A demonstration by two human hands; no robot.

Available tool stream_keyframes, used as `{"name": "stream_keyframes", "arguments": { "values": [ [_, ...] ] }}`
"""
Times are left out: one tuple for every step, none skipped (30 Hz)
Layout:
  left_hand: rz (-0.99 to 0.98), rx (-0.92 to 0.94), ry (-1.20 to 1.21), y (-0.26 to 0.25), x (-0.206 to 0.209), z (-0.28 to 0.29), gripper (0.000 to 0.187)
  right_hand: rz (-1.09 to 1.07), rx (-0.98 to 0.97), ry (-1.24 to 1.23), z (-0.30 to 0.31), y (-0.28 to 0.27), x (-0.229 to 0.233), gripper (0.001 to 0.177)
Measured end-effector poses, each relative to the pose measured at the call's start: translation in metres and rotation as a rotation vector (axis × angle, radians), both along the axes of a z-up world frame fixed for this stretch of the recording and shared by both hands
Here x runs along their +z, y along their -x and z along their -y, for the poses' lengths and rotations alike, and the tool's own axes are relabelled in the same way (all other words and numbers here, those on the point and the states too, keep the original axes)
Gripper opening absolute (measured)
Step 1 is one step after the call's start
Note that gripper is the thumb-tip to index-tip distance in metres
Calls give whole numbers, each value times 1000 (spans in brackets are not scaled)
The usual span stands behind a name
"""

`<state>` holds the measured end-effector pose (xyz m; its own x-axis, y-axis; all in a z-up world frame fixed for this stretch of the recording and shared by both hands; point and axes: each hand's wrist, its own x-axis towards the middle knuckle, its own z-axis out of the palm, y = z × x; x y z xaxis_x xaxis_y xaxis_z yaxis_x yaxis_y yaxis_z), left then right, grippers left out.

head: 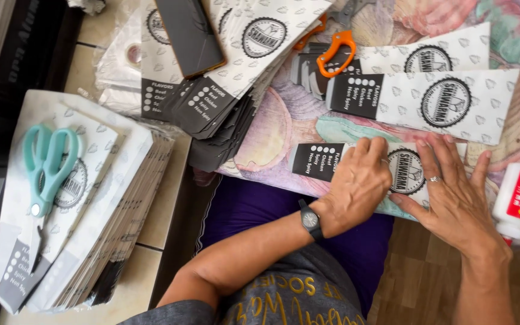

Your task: The person applies glue from a bottle onto the edges of printed paper sleeves and presses them together to secure the folds.

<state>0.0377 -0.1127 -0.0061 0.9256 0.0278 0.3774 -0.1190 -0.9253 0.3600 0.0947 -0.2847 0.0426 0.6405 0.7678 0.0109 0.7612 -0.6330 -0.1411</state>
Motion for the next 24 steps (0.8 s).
{"name": "stream_keyframes", "arguments": {
  "values": [
    [-1, 14, -3, 2, 0, -3, 10, -1, 14, -3, -1, -3, 1, 102],
    [8, 32, 38, 7, -1, -5, 14, -9, 9, -7, -1, -2, 0, 102],
    [17, 50, 78, 12, -2, -6, 21, -17, 4, -10, 0, -2, 0, 102],
    [10, 52, 81, 21, -4, -18, 21, -24, 6, -7, 0, -1, -1, 102],
    [-11, 33, 55, 30, -5, -29, 10, -27, 9, -14, 0, 0, -1, 101],
    [-24, 13, 26, 35, -5, -43, 18, -22, 10, -25, -1, -1, 0, 101],
    [-24, 13, 25, 44, -2, -57, 18, -21, 10, -26, -2, -3, 1, 101],
    [-20, 46, 2, 54, 0, -71, 12, -32, 8, -25, -2, -2, 1, 101],
    [-16, 78, -21, 63, 3, -84, 21, -43, 6, -24, -1, -2, 1, 102],
    [-17, 75, -20, 70, 8, -91, 21, -43, 3, -23, -1, -2, 0, 102],
    [-72, 123, -55, 78, 14, -99, 31, -48, 2, -19, 0, -2, 0, 101],
    [-122, 173, -93, 84, 20, -107, 54, -48, 3, -18, -1, -3, 0, 100],
    [-117, 172, -95, 85, 22, -106, 54, -44, 1, -20, 0, -2, 1, 100],
    [-120, 172, -75, 84, 23, -106, 51, -49, -6, -24, -1, -2, 2, 101],
    [-123, 171, -55, 84, 25, -105, 48, -55, -12, -28, -1, -1, 3, 102],
    [-116, 167, -54, 86, 28, -106, 48, -48, -16, -28, 0, -1, 6, 102],
    [-136, 159, -33, 86, 30, -107, 51, -59, -25, -11, 2, -1, 10, 107],
    [-155, 147, -12, 85, 32, -109, 54, -69, -38, 5, 3, -1, 13, 111],
    [-145, 140, -13, 85, 33, -110, 54, -60, -45, 4, -8, 3, 19, 111],
    [-147, 142, -7, 85, 33, -110, 55, 27, -16, 12, -17, 9, 24, 109],
    [-149, 144, 0, 85, 33, -109, 57, 114, 12, 22, -25, 14, 29, 108],
    [-144, 122, 1, 86, 33, -108, 57, 119, -10, 26, -37, 23, 25, 108],
    [-158, 130, -54, 86, 33, -108, 57, 33, 76, -19, -49, 31, 20, 109],
    [-170, 145, -113, 86, 34, -109, 58, -50, 170, -71, -63, 36, 16, 109]
  ]
}}
